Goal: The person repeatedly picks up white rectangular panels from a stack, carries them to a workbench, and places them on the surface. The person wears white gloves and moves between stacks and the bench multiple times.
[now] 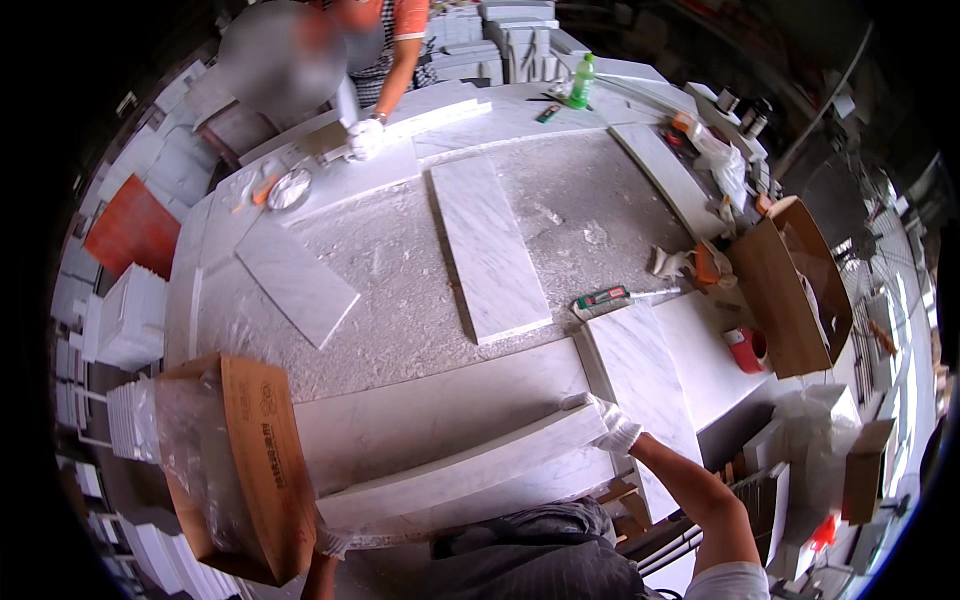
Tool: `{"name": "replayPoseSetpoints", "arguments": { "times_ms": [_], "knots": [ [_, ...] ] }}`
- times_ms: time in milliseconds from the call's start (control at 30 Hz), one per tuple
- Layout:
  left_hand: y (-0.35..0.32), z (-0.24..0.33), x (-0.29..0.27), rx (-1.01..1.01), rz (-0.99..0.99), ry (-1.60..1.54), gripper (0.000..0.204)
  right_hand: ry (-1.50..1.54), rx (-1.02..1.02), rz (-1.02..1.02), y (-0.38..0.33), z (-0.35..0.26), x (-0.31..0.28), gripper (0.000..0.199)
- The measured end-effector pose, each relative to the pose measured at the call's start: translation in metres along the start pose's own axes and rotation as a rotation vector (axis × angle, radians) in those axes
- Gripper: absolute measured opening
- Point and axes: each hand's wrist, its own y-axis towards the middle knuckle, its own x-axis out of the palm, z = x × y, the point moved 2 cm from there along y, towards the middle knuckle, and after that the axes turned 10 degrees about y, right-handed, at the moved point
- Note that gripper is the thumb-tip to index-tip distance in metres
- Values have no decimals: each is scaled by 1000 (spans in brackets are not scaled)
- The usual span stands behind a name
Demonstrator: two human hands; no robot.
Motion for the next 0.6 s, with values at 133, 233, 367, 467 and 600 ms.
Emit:
{"name": "replayPoseSetpoints", "arguments": {
  "times_ms": [133, 233, 367, 467, 600],
  "knots": [
    [10, 19, -10, 56, 12, -36, 65, 25, 67, -7, 3, -5, -3, 65],
    [1, 31, -16, 122, 56, -73, 64, -38, 115, -76, 19, -12, -7, 76],
    [2, 55, -10, 219, 51, -91, 62, -46, 211, -161, -1, -31, -21, 98],
    [21, 82, 1, 274, 17, -82, 61, 233, 437, -149, -61, -51, -38, 88],
    [24, 101, 18, 143, 180, -19, 50, 378, 384, 68, -126, -33, -37, 72]
  ]
}}
